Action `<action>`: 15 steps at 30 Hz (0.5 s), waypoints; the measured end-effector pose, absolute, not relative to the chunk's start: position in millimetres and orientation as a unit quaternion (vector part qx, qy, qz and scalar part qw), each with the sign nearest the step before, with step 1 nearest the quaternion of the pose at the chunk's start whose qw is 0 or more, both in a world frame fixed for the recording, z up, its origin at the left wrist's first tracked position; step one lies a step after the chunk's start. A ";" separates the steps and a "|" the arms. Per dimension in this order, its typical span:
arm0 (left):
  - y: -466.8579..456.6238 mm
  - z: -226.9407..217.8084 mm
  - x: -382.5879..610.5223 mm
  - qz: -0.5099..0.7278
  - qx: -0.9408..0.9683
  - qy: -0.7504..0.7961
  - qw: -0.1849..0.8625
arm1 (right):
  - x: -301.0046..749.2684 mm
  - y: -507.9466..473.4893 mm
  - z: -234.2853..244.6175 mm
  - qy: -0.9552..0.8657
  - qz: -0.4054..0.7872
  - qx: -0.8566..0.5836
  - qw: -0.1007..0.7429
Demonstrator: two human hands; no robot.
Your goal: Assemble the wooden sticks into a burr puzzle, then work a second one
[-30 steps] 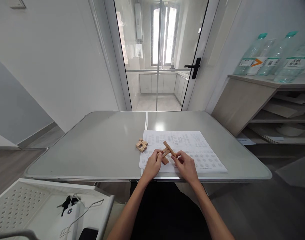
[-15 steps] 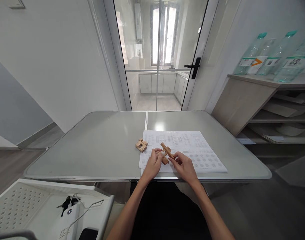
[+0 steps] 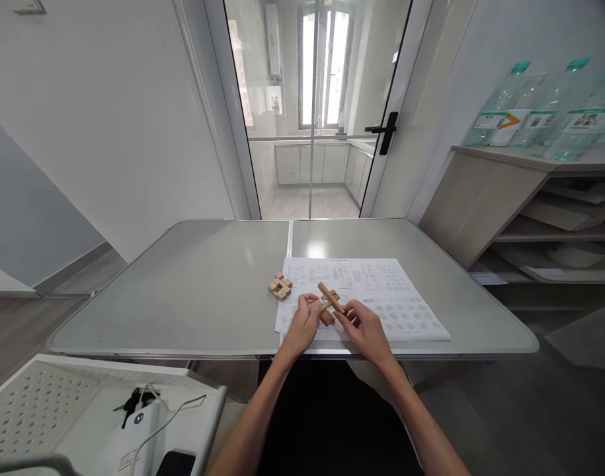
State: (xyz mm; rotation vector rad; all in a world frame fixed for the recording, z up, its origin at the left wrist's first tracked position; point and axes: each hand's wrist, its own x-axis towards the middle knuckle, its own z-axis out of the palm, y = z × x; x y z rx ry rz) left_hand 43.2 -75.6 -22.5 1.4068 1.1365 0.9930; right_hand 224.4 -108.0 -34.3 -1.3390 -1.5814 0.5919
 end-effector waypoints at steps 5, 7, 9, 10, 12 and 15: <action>-75.8 -22.7 43.0 0.413 0.613 0.452 0.500 | 226.0 -106.2 -40.1 -0.600 0.215 -0.583 0.504; -75.2 -22.6 42.7 0.400 0.627 0.448 0.496 | 227.1 -105.9 -41.0 -0.585 0.202 -0.597 0.511; -74.6 -22.6 42.3 0.380 0.647 0.446 0.488 | 227.6 -105.8 -41.1 -0.581 0.194 -0.602 0.512; -74.3 -22.8 42.2 0.372 0.655 0.447 0.483 | 227.6 -105.6 -41.0 -0.581 0.195 -0.602 0.511; -73.9 -23.2 42.1 0.363 0.664 0.448 0.475 | 227.3 -105.0 -41.0 -0.588 0.202 -0.599 0.505; -73.7 -24.2 42.2 0.361 0.673 0.450 0.462 | 226.6 -103.6 -41.6 -0.612 0.213 -0.590 0.483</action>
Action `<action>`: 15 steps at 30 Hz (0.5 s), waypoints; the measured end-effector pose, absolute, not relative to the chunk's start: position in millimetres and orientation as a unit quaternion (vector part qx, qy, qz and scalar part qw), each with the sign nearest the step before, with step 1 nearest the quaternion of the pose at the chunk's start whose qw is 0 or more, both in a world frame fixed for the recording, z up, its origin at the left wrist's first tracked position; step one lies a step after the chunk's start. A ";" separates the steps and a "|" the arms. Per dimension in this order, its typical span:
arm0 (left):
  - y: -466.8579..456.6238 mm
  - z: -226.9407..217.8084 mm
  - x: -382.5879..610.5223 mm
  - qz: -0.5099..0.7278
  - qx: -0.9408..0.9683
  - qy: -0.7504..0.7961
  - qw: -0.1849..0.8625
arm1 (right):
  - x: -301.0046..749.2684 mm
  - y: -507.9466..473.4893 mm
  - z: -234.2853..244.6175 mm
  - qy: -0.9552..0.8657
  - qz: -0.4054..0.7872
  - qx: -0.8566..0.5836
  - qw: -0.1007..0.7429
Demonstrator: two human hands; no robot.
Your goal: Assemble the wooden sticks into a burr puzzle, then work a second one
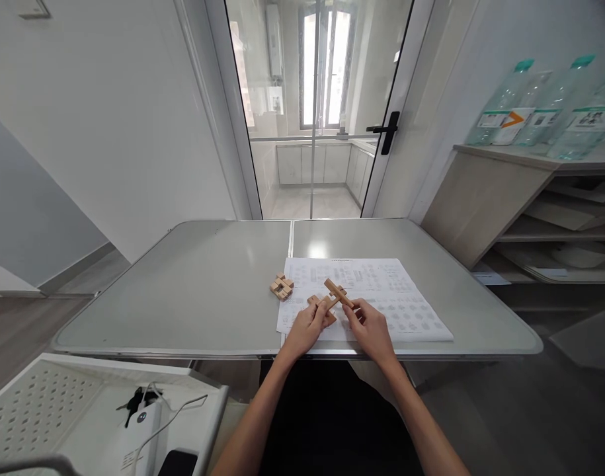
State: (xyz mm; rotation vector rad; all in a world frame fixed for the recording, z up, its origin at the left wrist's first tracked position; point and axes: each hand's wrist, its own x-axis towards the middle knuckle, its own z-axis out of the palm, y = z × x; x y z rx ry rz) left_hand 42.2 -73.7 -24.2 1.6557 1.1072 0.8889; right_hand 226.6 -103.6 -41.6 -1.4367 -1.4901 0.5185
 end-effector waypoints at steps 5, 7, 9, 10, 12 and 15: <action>-74.0 -24.6 42.1 0.350 0.691 0.463 0.430 | 226.8 -102.9 -41.8 -0.643 0.201 -0.573 0.466; -73.9 -24.0 41.8 0.343 0.697 0.465 0.424 | 227.3 -103.5 -41.8 -0.647 0.195 -0.569 0.468; -73.8 -22.8 41.4 0.335 0.702 0.464 0.423 | 227.8 -104.2 -42.1 -0.651 0.189 -0.567 0.468; -73.8 -22.1 41.2 0.333 0.704 0.463 0.424 | 228.1 -104.6 -42.3 -0.653 0.187 -0.565 0.468; -73.9 -20.7 40.9 0.333 0.704 0.460 0.427 | 228.4 -105.5 -42.4 -0.656 0.183 -0.562 0.469; -74.3 -19.1 40.7 0.339 0.699 0.456 0.434 | 228.5 -106.7 -41.9 -0.662 0.178 -0.555 0.471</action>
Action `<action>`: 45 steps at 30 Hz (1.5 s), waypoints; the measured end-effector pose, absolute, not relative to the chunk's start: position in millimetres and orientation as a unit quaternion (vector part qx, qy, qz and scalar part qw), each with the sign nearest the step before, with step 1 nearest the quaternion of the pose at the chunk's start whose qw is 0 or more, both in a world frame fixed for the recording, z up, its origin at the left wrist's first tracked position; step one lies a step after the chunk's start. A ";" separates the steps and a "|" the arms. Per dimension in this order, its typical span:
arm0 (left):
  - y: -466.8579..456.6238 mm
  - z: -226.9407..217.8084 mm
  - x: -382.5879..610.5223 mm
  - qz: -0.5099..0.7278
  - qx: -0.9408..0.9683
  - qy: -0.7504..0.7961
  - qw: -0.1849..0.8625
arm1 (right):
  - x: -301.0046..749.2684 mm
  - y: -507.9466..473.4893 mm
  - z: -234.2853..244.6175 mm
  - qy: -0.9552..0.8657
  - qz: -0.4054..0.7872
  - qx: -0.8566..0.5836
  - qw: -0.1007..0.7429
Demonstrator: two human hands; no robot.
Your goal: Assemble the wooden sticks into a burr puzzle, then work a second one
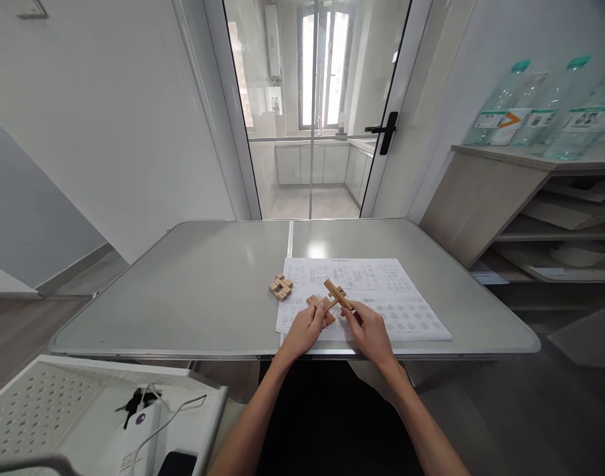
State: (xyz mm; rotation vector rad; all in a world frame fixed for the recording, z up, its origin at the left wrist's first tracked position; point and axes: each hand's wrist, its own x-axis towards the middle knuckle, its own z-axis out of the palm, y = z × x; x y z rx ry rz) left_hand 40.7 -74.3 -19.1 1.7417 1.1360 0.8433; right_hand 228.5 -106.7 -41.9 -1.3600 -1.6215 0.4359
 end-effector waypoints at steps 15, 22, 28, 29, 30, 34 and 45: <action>-73.5 -19.2 37.9 0.339 0.690 0.445 0.459 | 226.8 -109.7 -40.1 -0.691 0.132 -0.537 0.465; -73.1 -17.6 41.7 0.342 0.698 0.439 0.452 | 219.8 -112.8 -40.1 -0.732 0.148 -0.515 0.420; -72.4 -20.2 42.3 0.358 0.684 0.448 0.450 | 218.9 -114.1 -40.2 -0.736 0.131 -0.519 0.413; -72.6 -20.6 42.0 0.361 0.683 0.451 0.447 | 218.9 -114.4 -40.0 -0.738 0.125 -0.520 0.412; -72.8 -20.8 41.7 0.363 0.682 0.454 0.445 | 218.8 -114.7 -39.8 -0.739 0.118 -0.521 0.410; -74.1 -20.3 40.4 0.372 0.682 0.454 0.438 | 218.2 -115.0 -40.1 -0.742 0.099 -0.520 0.411; -77.3 -15.2 42.8 0.383 0.691 0.440 0.427 | 218.7 -114.9 -44.6 -0.731 0.108 -0.539 0.404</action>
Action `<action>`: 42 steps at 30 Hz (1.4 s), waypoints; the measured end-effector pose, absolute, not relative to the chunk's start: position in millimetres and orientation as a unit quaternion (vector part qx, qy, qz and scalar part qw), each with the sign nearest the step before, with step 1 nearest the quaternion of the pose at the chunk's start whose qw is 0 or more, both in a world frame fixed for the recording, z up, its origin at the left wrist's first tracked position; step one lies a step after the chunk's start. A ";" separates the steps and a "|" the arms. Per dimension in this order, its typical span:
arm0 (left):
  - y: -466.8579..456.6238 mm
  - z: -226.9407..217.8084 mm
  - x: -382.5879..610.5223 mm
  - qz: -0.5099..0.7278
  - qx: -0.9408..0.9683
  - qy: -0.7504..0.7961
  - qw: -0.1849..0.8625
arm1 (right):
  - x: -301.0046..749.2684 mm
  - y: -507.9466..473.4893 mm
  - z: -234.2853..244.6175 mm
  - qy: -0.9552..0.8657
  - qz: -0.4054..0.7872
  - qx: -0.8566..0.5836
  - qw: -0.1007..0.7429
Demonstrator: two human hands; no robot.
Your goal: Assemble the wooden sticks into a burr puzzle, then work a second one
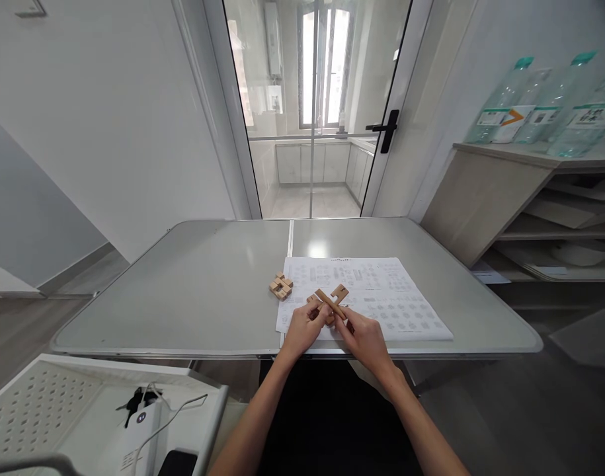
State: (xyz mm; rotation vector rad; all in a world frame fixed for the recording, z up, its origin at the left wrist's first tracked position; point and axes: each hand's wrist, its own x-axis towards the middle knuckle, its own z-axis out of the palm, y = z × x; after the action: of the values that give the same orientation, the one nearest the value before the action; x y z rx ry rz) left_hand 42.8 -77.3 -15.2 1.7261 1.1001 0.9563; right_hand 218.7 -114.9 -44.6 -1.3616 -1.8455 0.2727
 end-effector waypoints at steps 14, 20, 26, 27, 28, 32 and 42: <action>-77.9 -12.4 42.8 0.375 0.688 0.439 0.440 | 219.5 -115.4 -41.9 -0.740 0.110 -0.532 0.397; -78.7 -10.4 41.4 0.367 0.696 0.432 0.441 | 220.7 -114.0 -47.7 -0.742 0.083 -0.528 0.405; -80.5 -10.8 40.8 0.366 0.703 0.423 0.439 | 221.0 -113.5 -48.5 -0.739 0.065 -0.534 0.406; -80.7 -10.6 40.9 0.367 0.704 0.422 0.438 | 221.0 -113.3 -48.3 -0.738 0.067 -0.534 0.408; -80.9 -10.2 41.1 0.368 0.704 0.420 0.438 | 221.0 -113.1 -48.1 -0.737 0.070 -0.535 0.408; -81.4 -8.3 41.7 0.380 0.699 0.409 0.447 | 220.9 -113.1 -46.7 -0.736 0.082 -0.533 0.409; -78.7 -12.6 41.6 0.406 0.667 0.434 0.448 | 218.2 -114.6 -39.2 -0.722 0.116 -0.532 0.428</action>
State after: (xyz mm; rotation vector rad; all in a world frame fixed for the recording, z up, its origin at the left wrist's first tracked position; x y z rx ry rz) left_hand 41.6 -78.7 -12.6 1.6511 1.0751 1.0059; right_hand 218.2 -114.6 -39.2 -1.3292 -1.8025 0.2887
